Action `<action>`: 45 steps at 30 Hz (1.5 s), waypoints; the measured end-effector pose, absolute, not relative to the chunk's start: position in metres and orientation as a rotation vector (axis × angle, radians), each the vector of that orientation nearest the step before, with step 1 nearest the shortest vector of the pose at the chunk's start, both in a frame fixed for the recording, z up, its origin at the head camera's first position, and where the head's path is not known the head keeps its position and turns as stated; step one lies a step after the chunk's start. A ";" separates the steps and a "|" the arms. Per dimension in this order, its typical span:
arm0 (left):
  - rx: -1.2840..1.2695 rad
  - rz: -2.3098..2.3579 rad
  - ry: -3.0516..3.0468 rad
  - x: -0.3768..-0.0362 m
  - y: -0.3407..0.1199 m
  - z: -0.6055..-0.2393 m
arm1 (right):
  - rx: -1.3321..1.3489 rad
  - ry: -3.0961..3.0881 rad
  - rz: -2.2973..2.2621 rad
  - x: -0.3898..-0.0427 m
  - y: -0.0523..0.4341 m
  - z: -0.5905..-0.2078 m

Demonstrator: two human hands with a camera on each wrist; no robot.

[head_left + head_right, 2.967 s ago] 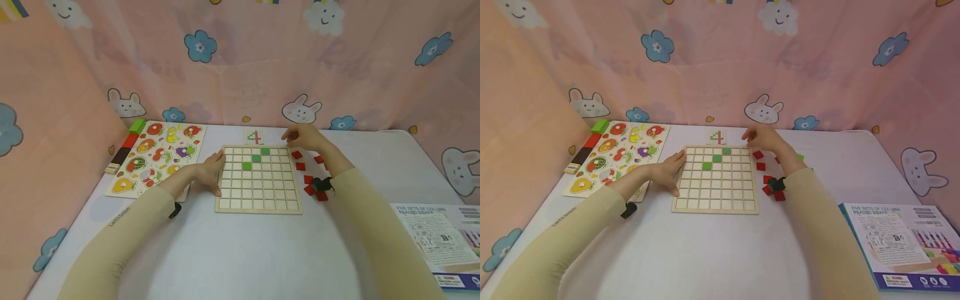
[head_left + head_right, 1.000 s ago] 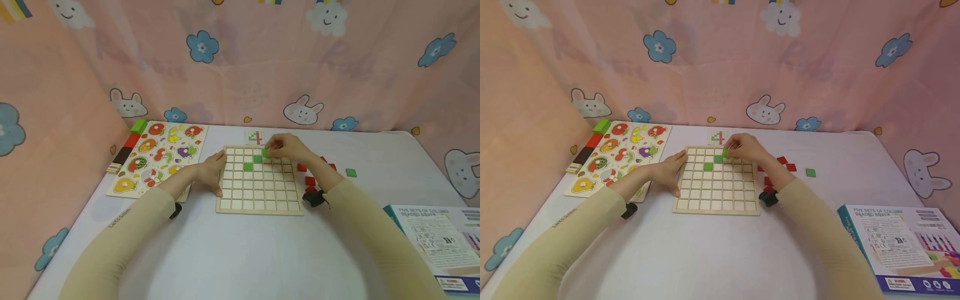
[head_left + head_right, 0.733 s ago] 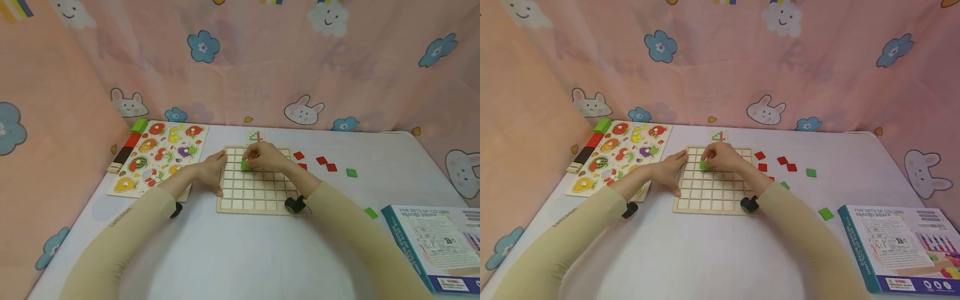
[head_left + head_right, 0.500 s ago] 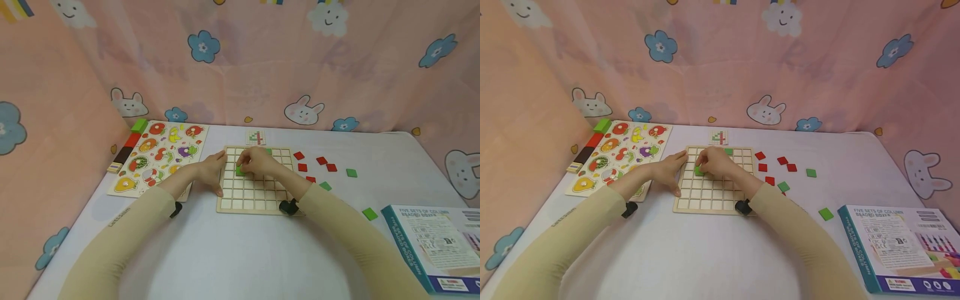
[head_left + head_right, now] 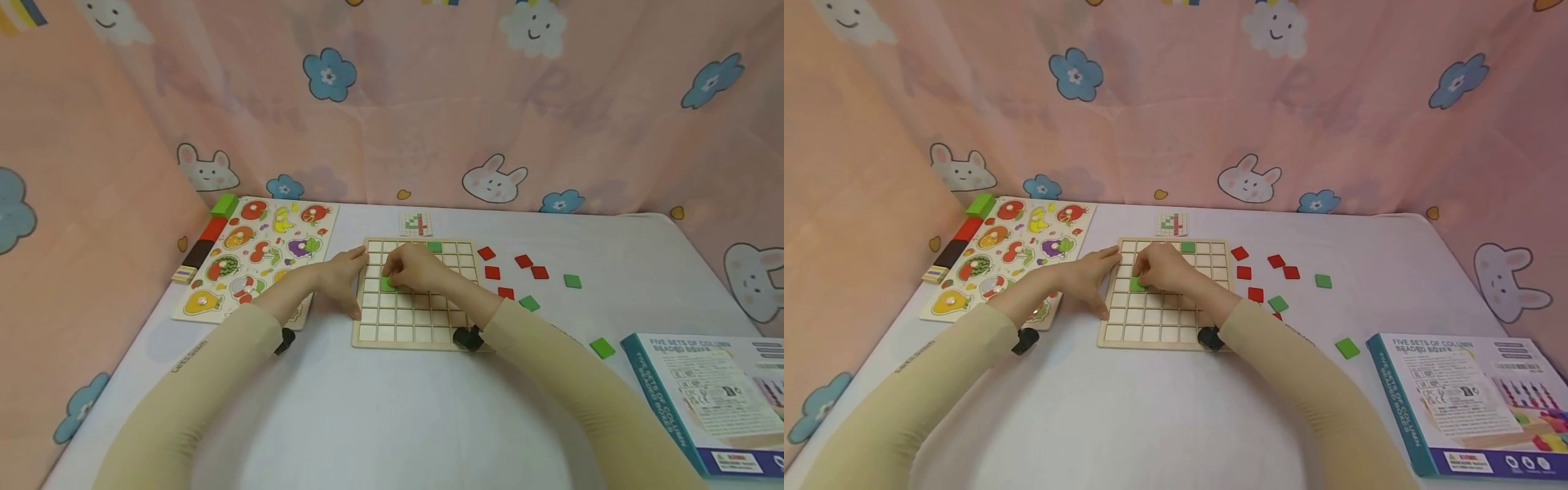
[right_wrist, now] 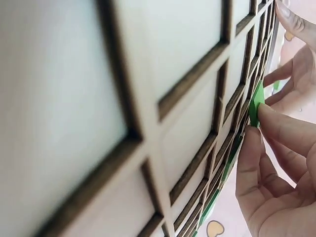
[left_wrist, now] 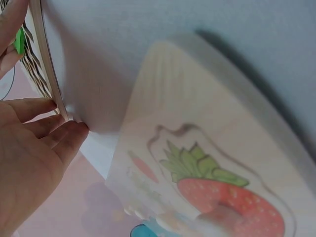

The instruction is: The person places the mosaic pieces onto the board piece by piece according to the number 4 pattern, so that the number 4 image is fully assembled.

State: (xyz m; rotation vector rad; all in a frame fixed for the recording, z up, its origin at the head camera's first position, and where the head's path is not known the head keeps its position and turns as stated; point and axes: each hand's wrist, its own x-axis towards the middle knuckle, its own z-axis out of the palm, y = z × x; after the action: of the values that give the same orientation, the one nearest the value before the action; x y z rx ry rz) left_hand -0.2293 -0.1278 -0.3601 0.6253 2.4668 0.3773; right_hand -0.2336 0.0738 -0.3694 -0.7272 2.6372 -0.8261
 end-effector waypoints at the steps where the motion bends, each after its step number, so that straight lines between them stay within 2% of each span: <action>1: 0.626 0.371 2.469 -0.229 -0.128 -0.360 | -0.733 2.638 -0.819 -0.233 0.074 -0.369; 7: 0.649 0.344 2.481 -0.229 -0.128 -0.361 | -0.734 2.624 -0.814 -0.234 0.078 -0.368; 11: 0.650 0.344 2.487 -0.230 -0.127 -0.363 | -0.713 2.628 -0.836 -0.239 0.097 -0.361; 15: 0.647 0.333 2.495 -0.230 -0.127 -0.363 | -0.697 2.660 -0.830 -0.250 0.136 -0.349; 21: 0.647 0.325 2.493 -0.228 -0.126 -0.360 | -0.516 2.692 -0.770 -0.270 0.211 -0.337; 33: 0.666 0.310 2.507 -0.228 -0.126 -0.361 | -0.218 2.536 -0.698 -0.284 0.331 -0.340; 39: 0.660 0.316 2.493 -0.228 -0.127 -0.361 | -0.145 2.360 -0.655 -0.277 0.370 -0.347; 45: 0.672 0.314 2.491 -0.229 -0.127 -0.361 | -0.143 2.295 -0.575 -0.272 0.378 -0.348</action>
State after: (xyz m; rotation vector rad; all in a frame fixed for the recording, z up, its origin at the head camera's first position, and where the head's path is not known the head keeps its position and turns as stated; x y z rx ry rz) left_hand -0.2295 -0.1267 -0.3614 0.6721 2.4906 0.3137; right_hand -0.2719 0.3778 -0.3477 -0.1429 2.2950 -0.5749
